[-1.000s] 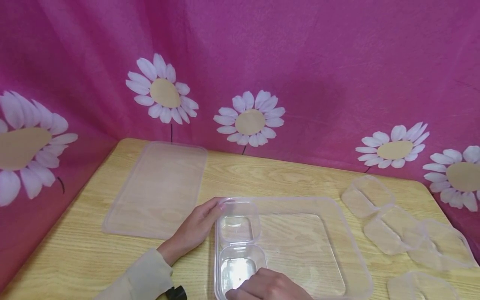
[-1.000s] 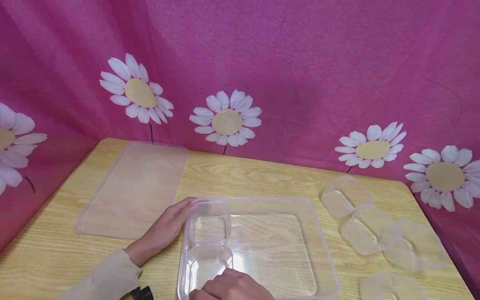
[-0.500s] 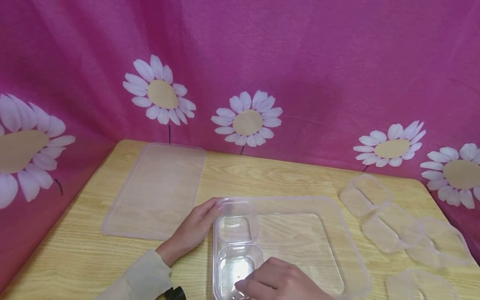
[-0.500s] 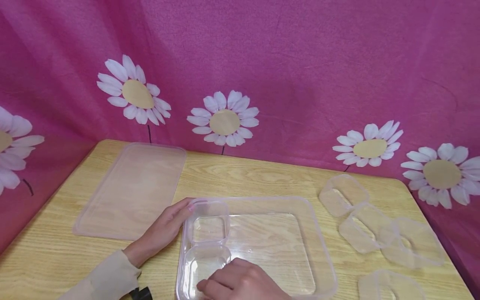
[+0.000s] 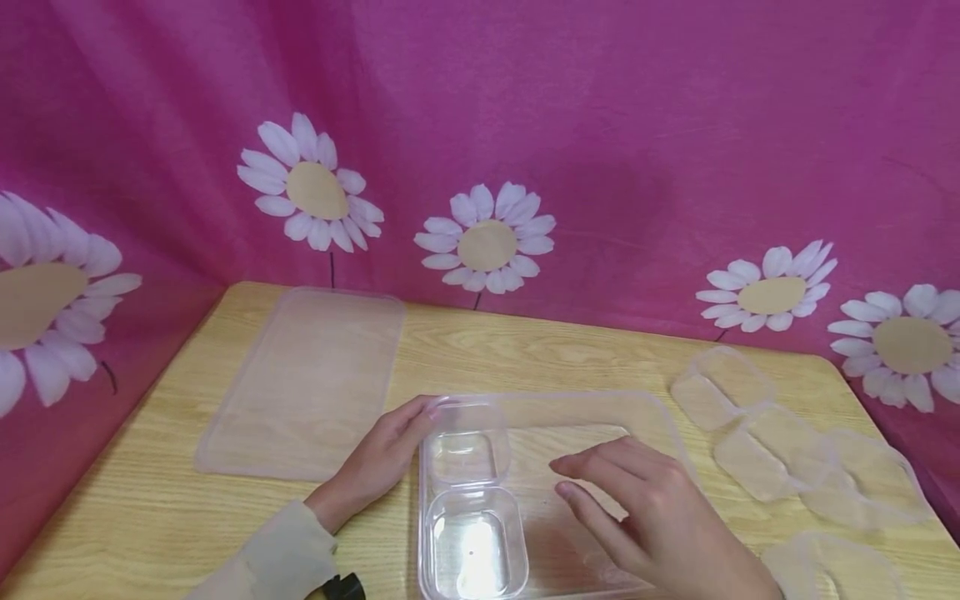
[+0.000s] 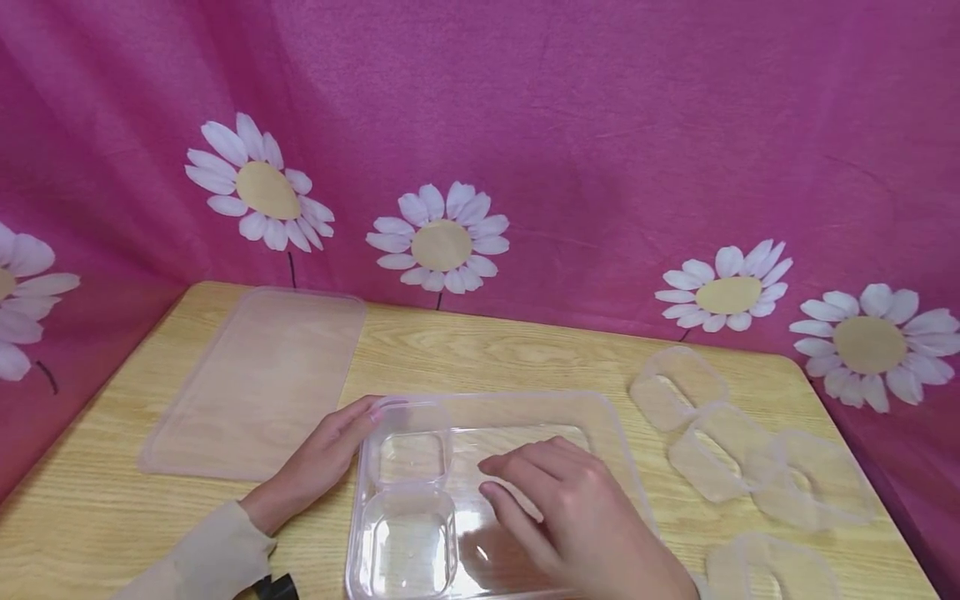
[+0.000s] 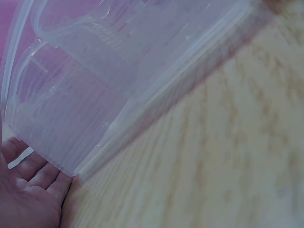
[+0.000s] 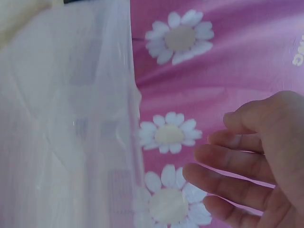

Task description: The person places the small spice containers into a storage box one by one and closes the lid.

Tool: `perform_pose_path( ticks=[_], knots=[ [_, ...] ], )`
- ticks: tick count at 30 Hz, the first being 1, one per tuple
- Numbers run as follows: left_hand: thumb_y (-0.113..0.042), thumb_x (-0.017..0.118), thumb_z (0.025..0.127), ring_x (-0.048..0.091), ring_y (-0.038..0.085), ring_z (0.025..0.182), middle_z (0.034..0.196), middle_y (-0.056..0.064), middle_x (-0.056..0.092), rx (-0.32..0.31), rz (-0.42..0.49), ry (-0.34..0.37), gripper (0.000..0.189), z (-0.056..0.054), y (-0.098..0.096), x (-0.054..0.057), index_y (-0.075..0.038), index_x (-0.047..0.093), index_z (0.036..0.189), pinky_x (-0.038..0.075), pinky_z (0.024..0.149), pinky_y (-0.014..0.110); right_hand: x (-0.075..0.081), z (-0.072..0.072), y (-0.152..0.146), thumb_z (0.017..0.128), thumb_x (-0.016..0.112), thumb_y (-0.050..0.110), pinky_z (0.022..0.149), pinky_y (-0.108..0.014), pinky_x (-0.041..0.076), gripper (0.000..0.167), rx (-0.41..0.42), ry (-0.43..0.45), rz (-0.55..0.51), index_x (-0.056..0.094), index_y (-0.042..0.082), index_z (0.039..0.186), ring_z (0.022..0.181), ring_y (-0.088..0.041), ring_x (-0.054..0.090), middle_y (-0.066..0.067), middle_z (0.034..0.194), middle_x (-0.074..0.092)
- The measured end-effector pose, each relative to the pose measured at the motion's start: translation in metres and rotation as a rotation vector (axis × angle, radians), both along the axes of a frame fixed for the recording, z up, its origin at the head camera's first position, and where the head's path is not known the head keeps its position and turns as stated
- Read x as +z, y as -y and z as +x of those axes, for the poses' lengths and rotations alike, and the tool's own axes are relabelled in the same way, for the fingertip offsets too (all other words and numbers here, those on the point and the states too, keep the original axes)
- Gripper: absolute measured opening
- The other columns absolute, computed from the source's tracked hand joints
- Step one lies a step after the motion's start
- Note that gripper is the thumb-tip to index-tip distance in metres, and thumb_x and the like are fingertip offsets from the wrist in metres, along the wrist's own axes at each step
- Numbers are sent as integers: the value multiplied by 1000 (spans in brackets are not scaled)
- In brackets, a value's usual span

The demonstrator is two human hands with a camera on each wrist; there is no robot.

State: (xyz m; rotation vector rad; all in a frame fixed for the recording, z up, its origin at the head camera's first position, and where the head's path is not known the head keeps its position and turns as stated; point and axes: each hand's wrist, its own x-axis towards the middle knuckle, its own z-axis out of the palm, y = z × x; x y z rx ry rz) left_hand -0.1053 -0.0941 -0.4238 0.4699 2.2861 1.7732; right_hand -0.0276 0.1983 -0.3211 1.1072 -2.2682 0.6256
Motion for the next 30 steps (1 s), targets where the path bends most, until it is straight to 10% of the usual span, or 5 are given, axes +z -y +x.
perform_pose_path(
  ticks=[18,24,30],
  knots=[
    [-34,40,113,54,19,139,140,1,67,-11,22,17,38,-1,0,-1,-19,60,141,38,123,34,8,-32,-70,82,79,-2,68,-7,51,29,-271,78,-123,80,19,101,91,18,63,5,92,80],
    [-35,40,113,54,19,139,140,1,67,-7,16,35,38,-1,0,-1,-20,60,142,37,124,42,12,-34,-86,87,77,-2,53,-9,50,28,-415,183,-170,79,22,103,84,20,59,32,95,70],
    [-35,40,113,55,18,136,140,0,67,-8,9,20,38,-1,0,-2,-21,60,141,39,122,34,13,-38,-102,86,79,0,66,-4,48,29,-483,180,-192,80,22,105,77,19,58,43,97,65]
  ],
)
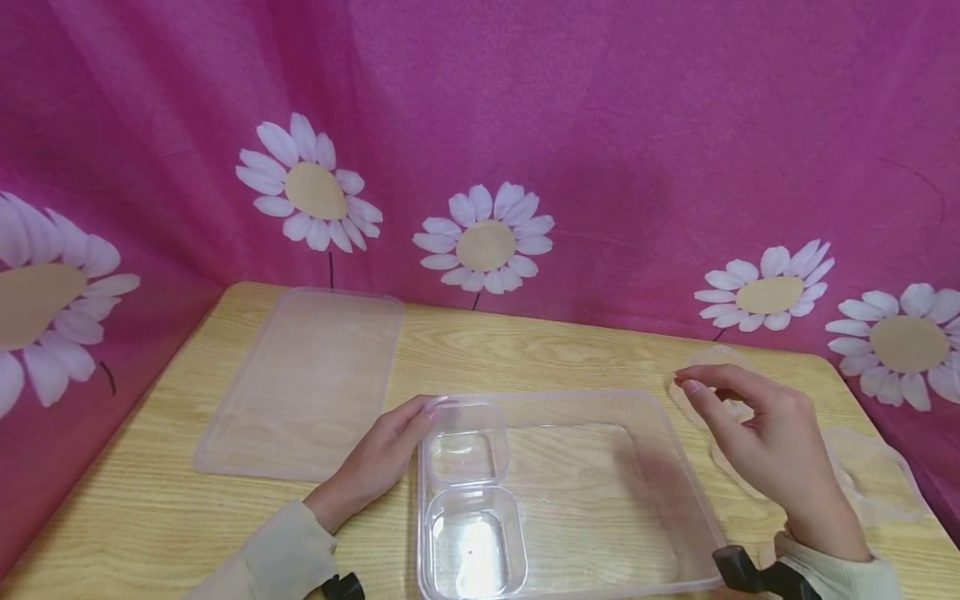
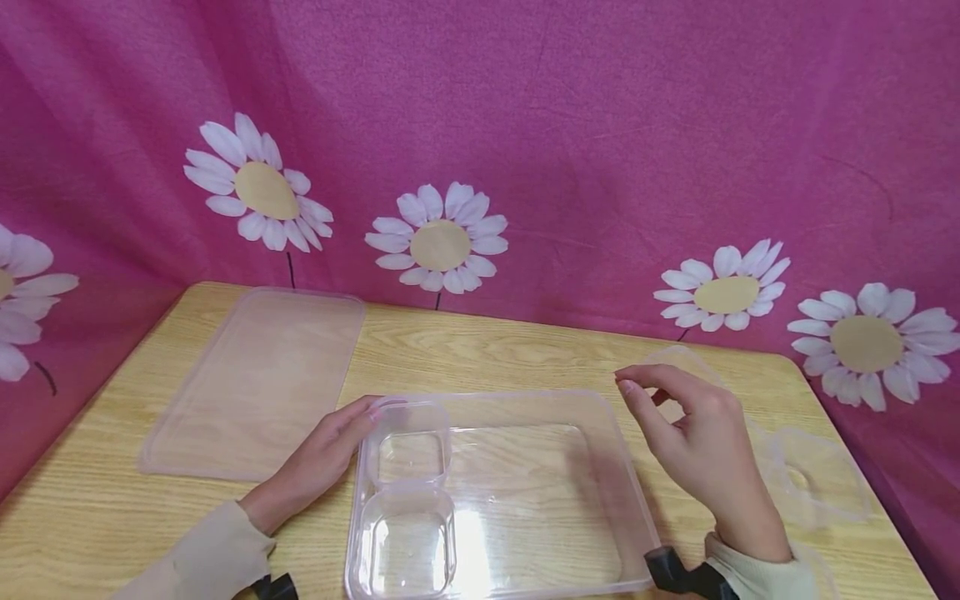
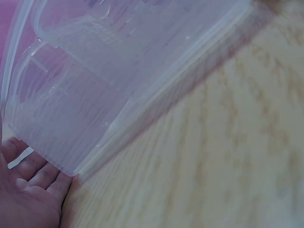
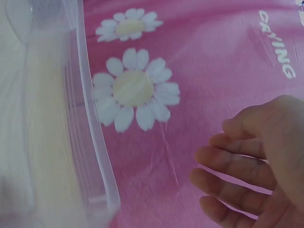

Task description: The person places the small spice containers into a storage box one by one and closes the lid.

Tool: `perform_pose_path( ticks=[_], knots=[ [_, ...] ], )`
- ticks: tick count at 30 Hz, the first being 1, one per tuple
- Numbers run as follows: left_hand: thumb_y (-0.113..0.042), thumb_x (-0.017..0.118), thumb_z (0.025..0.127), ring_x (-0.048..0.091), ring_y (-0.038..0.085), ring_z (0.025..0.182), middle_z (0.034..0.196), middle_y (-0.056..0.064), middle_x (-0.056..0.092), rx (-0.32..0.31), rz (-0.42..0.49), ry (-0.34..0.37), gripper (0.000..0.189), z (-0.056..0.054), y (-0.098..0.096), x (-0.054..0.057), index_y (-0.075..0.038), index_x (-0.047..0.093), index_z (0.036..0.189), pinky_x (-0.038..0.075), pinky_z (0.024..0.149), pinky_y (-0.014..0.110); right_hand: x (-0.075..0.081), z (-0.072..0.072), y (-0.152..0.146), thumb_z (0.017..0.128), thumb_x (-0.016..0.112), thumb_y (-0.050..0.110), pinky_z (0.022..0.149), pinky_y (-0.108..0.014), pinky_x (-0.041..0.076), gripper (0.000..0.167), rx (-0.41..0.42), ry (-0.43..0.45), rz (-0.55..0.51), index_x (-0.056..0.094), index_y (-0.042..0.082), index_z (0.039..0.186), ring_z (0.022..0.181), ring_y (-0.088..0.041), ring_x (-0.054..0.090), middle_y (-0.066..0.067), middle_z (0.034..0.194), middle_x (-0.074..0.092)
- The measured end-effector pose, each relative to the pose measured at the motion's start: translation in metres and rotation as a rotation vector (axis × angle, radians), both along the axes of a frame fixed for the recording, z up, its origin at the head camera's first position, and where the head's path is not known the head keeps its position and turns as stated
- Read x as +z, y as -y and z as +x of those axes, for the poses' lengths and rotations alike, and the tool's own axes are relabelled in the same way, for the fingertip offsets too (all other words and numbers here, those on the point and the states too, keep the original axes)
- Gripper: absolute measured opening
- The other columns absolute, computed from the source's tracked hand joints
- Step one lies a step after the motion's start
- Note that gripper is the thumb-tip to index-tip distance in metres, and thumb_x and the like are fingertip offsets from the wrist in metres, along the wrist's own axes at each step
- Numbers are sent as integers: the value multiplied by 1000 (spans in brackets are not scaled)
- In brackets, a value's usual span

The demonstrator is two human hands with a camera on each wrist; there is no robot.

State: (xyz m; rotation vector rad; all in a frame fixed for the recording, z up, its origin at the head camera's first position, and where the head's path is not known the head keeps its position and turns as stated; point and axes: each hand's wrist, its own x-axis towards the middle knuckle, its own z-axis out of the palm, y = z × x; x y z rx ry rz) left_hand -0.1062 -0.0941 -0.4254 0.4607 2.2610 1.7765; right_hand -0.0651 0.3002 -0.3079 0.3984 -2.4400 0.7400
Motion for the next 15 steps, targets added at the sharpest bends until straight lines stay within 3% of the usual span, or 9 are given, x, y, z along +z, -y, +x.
perform_pose_path(
  ticks=[3,10,12,15],
  knots=[
    [-35,40,113,55,19,135,139,1,67,-4,2,-5,38,0,0,0,-20,60,141,40,121,32,0,-2,-10,84,81,0,68,-3,44,31,-47,-9,12,81,21,106,76,22,55,47,97,62],
    [-35,40,113,53,21,141,142,1,66,0,-1,-12,38,0,1,0,-20,60,142,38,124,41,-1,-5,-34,84,84,10,56,-10,40,26,-157,72,10,80,17,110,77,29,50,53,96,56],
    [-35,39,113,54,21,140,142,1,66,-6,8,-8,39,0,1,0,-20,60,142,39,123,37,-2,-7,-41,86,83,13,57,-9,41,25,-176,89,56,79,15,111,78,33,47,44,98,64],
    [-36,39,113,54,22,140,141,2,67,-16,20,-13,39,0,1,0,-19,60,141,40,122,32,-5,-10,-51,87,82,16,60,-5,41,27,-204,120,113,77,12,113,80,35,43,13,102,79]
  ],
)
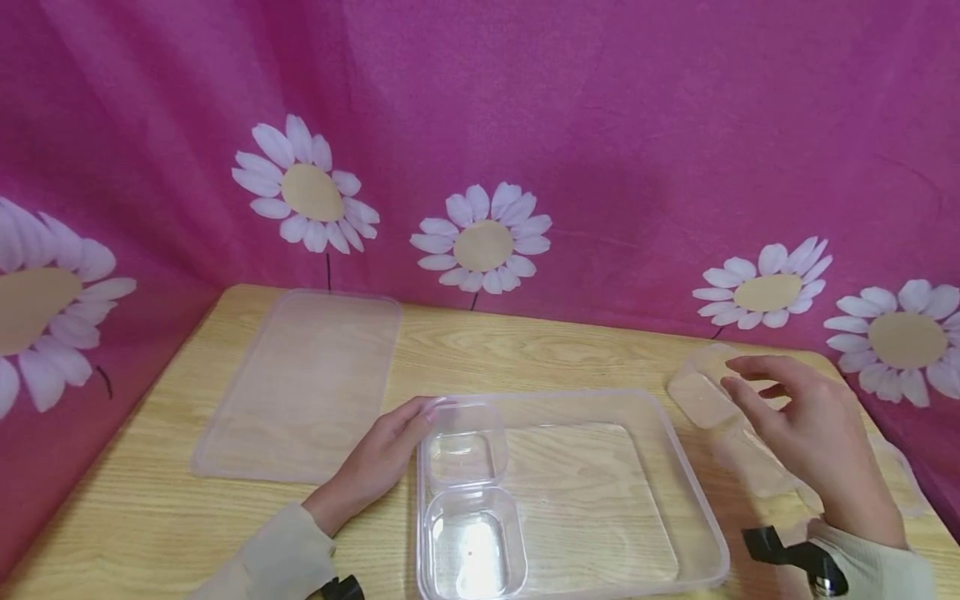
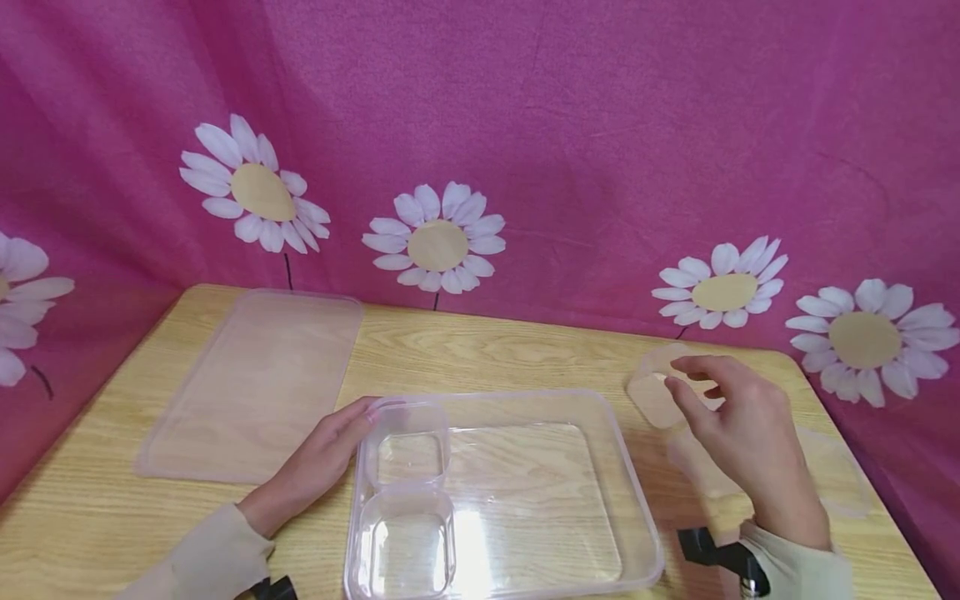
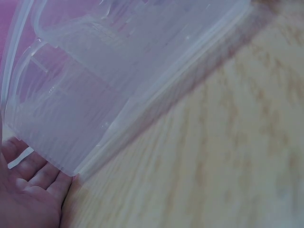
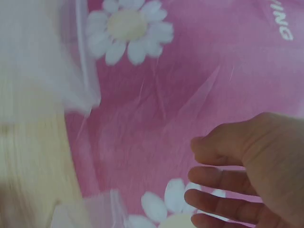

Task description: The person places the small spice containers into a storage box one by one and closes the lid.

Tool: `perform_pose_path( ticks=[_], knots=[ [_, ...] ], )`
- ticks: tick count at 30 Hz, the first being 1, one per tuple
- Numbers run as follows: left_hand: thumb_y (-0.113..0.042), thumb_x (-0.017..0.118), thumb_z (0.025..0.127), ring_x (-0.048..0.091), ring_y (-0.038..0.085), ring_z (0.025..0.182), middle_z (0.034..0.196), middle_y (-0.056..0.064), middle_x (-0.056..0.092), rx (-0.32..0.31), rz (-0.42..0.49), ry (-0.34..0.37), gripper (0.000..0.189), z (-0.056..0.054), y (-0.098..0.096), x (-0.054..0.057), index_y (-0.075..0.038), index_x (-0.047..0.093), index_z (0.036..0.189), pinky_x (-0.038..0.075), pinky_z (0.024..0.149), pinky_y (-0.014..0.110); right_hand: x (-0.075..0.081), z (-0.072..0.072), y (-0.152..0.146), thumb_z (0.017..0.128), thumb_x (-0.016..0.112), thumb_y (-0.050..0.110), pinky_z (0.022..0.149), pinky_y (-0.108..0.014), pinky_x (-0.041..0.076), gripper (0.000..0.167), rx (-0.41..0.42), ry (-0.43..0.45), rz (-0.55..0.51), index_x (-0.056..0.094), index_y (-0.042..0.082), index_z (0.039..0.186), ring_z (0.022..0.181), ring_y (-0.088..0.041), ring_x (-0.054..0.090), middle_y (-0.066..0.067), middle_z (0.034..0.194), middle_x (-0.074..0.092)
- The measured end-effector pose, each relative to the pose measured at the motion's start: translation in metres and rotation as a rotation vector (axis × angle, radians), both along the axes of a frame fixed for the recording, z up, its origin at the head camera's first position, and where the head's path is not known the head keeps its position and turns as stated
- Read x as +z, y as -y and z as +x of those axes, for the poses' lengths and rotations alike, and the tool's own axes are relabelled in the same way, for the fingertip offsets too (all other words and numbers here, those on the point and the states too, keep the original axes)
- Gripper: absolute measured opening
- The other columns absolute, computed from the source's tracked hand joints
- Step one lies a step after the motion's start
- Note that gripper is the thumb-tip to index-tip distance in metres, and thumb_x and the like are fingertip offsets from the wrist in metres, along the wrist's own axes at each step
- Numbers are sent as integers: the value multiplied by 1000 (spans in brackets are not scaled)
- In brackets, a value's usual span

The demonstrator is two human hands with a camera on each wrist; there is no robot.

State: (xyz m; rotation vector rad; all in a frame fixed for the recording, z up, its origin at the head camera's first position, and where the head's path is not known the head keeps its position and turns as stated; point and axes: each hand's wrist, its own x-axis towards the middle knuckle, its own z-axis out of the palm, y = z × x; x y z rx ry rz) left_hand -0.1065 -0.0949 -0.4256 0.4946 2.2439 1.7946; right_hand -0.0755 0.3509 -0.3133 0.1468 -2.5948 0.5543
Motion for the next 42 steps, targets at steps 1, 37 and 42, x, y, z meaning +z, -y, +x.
perform_pose_path(
  ticks=[1,37,42],
  knots=[
    [-37,39,113,54,22,141,141,2,67,-4,3,0,40,0,0,0,-19,60,141,40,122,31,-1,-2,-3,87,82,17,62,-3,40,27,-10,11,23,77,11,113,80,32,43,0,102,80],
    [-35,39,113,57,18,135,138,2,68,-8,6,-30,39,0,1,-3,-19,61,140,42,118,24,-44,-24,15,84,78,4,76,-52,61,40,130,253,304,66,-5,121,76,-26,73,-13,88,77],
    [-35,39,113,56,18,136,139,2,67,-9,10,-29,39,1,0,-2,-19,60,141,42,118,23,-45,-23,18,82,78,-1,69,-43,59,37,159,246,334,68,-4,117,68,-13,58,-3,79,70]
  ],
)
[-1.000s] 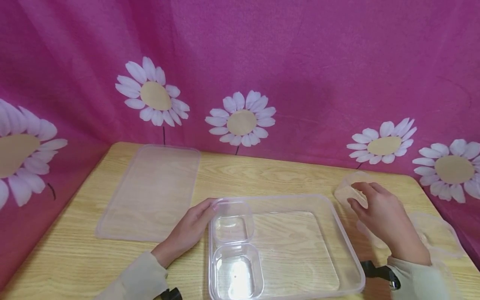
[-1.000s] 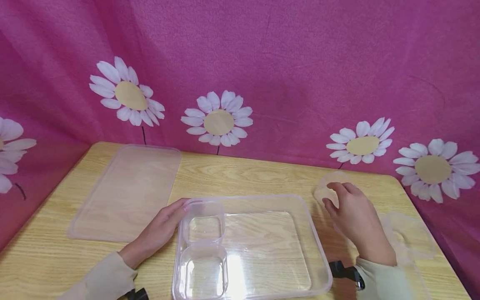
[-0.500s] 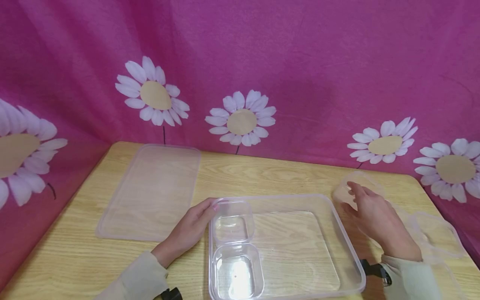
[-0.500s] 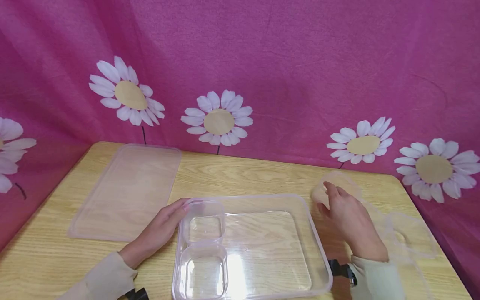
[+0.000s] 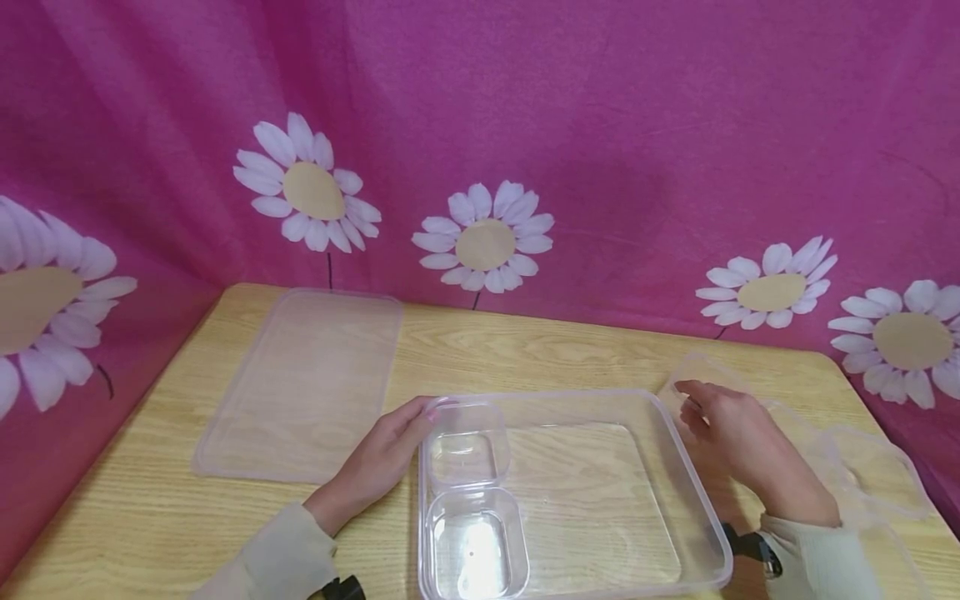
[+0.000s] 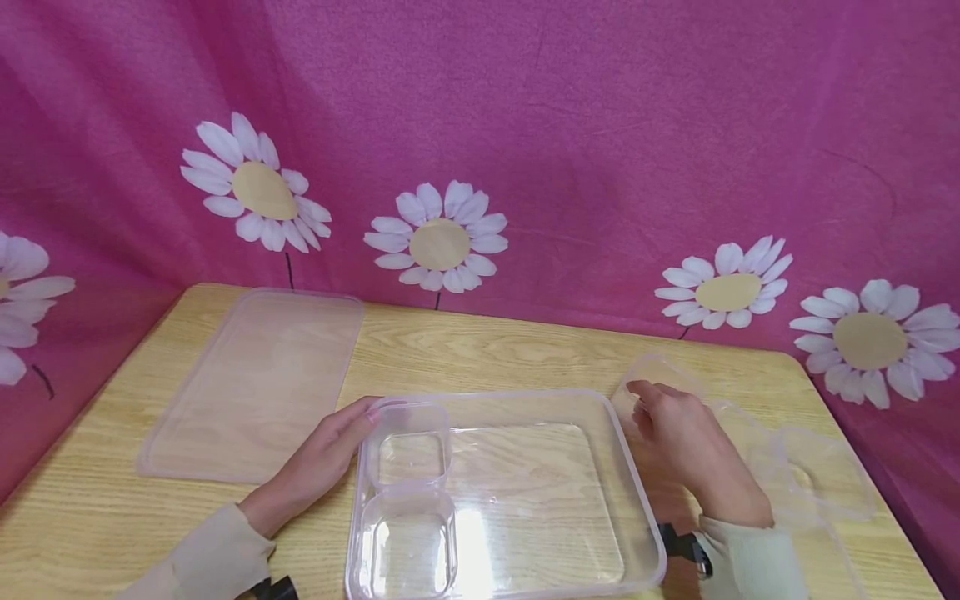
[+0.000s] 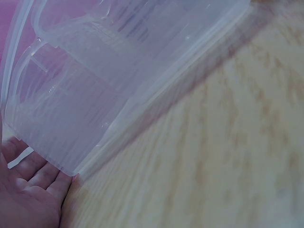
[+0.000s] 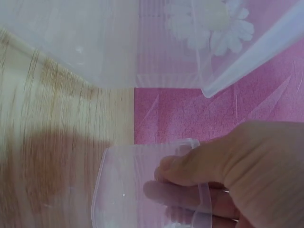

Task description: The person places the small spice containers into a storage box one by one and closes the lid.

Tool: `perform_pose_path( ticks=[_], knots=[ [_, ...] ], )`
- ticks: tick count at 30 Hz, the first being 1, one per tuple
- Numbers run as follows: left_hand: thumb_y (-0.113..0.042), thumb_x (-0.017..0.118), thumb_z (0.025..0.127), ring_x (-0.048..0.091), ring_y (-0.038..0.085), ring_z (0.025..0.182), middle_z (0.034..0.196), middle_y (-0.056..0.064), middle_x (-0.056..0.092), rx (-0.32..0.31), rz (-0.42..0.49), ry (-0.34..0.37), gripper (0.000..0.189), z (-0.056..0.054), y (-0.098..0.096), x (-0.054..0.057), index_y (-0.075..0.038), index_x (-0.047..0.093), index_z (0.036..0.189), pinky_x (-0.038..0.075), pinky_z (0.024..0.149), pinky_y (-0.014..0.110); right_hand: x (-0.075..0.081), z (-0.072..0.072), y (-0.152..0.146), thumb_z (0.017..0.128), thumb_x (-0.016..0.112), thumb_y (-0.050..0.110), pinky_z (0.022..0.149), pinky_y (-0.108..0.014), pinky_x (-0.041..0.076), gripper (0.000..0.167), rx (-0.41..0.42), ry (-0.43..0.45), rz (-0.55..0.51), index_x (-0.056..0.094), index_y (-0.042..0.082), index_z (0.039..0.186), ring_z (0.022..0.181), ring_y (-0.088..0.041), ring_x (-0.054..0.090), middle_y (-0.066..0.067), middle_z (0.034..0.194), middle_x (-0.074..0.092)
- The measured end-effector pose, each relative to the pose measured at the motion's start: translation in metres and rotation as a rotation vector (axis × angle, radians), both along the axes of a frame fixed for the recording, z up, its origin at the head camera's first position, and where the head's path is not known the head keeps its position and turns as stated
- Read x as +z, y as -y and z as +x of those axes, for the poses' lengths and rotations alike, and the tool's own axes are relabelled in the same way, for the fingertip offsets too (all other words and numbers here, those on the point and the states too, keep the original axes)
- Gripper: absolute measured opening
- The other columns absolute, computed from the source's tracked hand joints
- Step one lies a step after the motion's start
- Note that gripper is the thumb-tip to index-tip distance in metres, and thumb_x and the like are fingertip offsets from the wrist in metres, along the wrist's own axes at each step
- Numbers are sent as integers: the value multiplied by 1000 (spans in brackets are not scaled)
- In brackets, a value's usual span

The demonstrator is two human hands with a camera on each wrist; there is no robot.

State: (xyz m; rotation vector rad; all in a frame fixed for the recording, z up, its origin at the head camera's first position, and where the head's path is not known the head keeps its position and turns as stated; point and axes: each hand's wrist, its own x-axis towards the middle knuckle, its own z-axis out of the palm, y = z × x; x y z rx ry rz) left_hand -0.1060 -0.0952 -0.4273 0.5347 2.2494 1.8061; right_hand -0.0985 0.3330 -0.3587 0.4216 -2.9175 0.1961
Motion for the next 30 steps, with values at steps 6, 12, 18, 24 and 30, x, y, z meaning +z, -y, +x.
perform_pose_path(
  ticks=[6,12,18,24,30],
  knots=[
    [-37,38,113,55,22,138,141,3,67,-2,-1,17,40,0,0,0,-19,60,141,41,117,23,-2,1,4,86,74,0,64,-44,57,28,33,-48,3,71,-2,114,61,-13,58,-6,77,73],
    [-38,38,113,55,23,138,141,3,66,0,-6,35,40,-1,0,-2,-21,59,142,41,118,26,-3,3,8,89,73,1,67,-49,59,24,40,-44,-16,72,-1,113,64,-21,65,-12,82,76],
    [-39,40,113,53,21,141,143,1,65,10,-13,56,40,0,-1,-1,-22,60,142,39,121,34,-1,4,11,91,70,0,71,-50,60,25,35,11,-16,71,0,116,71,-24,69,-14,90,78],
    [-38,39,113,55,21,136,142,2,66,9,-10,47,39,0,-1,0,-22,60,142,42,117,27,-1,5,12,89,70,-1,70,-49,60,25,54,0,-1,70,1,114,69,-23,69,-11,85,77],
    [-38,39,113,55,20,136,141,2,66,5,-7,41,39,0,-1,0,-22,60,142,42,116,24,2,4,12,87,69,-5,70,-48,61,28,61,-6,7,69,-1,115,72,-21,71,-8,86,78]
  ],
)
